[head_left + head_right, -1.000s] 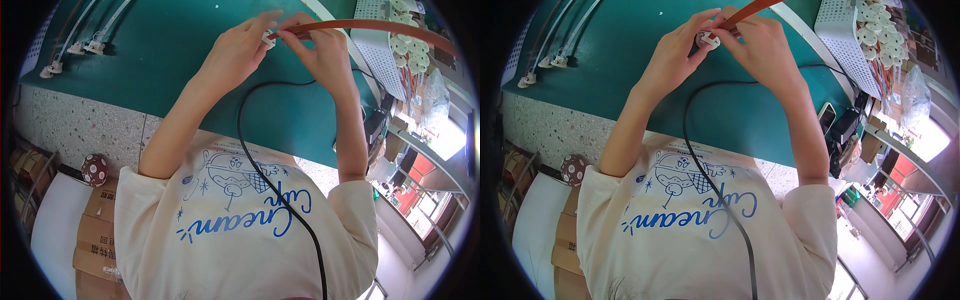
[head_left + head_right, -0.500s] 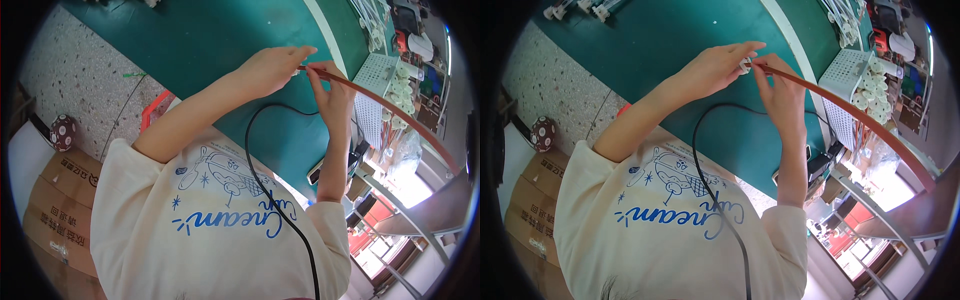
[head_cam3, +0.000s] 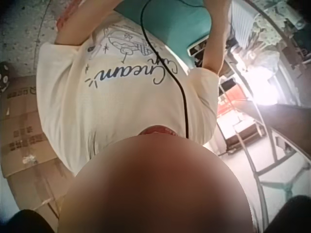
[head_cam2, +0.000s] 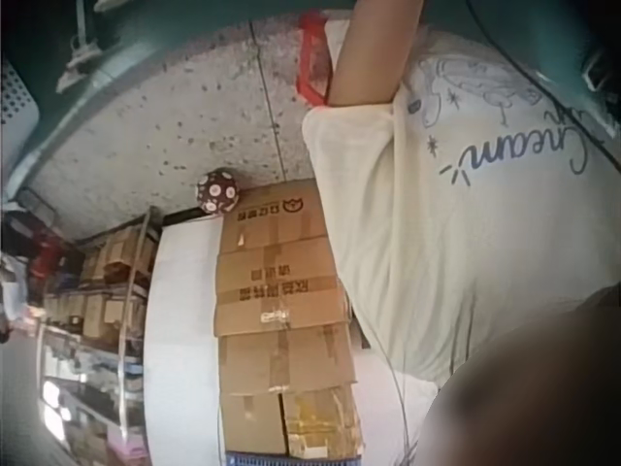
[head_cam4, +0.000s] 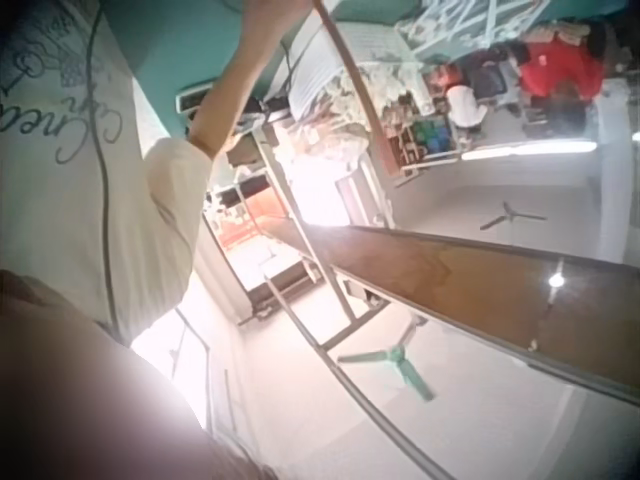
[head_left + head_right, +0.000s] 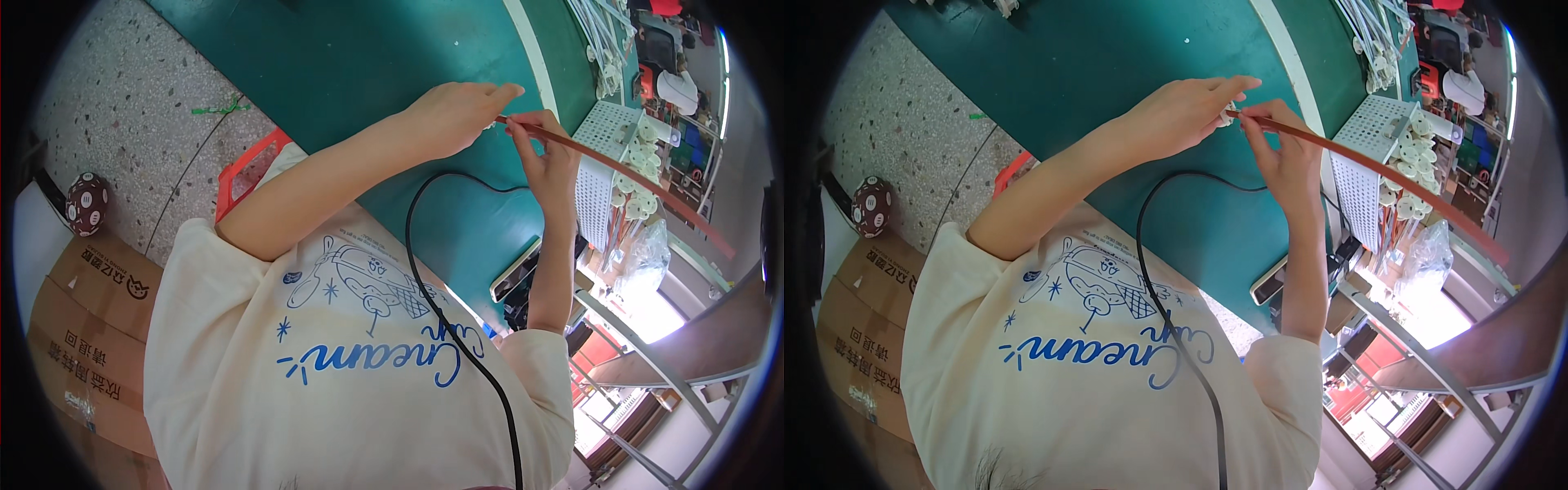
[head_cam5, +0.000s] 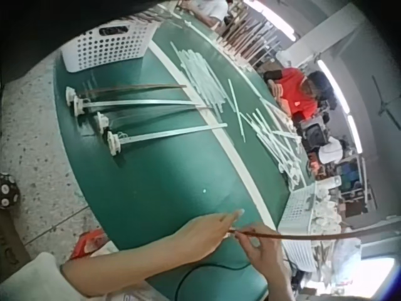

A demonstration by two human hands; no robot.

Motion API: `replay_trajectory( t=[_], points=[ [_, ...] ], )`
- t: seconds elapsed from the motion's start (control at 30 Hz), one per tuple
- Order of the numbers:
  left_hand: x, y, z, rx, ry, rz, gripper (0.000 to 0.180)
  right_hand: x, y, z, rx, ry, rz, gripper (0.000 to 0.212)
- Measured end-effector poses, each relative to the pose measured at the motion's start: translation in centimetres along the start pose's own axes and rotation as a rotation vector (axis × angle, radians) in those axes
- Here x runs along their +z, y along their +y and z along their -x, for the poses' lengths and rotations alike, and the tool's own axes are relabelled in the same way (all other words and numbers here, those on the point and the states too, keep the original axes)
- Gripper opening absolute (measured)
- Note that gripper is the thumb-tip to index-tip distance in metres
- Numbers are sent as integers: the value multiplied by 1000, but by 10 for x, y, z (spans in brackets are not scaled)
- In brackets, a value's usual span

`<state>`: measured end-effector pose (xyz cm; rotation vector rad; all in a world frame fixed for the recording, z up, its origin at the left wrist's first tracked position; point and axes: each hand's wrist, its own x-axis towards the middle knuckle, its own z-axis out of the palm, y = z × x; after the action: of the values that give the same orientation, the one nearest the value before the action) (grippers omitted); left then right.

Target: Assembling LED light strips by fitting them into plastic bases and tucking wires.

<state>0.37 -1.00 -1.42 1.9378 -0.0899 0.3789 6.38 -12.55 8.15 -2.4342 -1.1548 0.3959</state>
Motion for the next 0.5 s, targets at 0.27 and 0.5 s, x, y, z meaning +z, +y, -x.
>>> replay_trajectory(
  t=[0.27, 0.5],
  points=[
    [1, 1, 2, 17, 15, 21, 45, 11, 12, 13, 125, 114, -205, 10],
    [1, 2, 1, -38, -39, 53, 48, 0, 8, 1, 78, -55, -146, 10]
  ],
)
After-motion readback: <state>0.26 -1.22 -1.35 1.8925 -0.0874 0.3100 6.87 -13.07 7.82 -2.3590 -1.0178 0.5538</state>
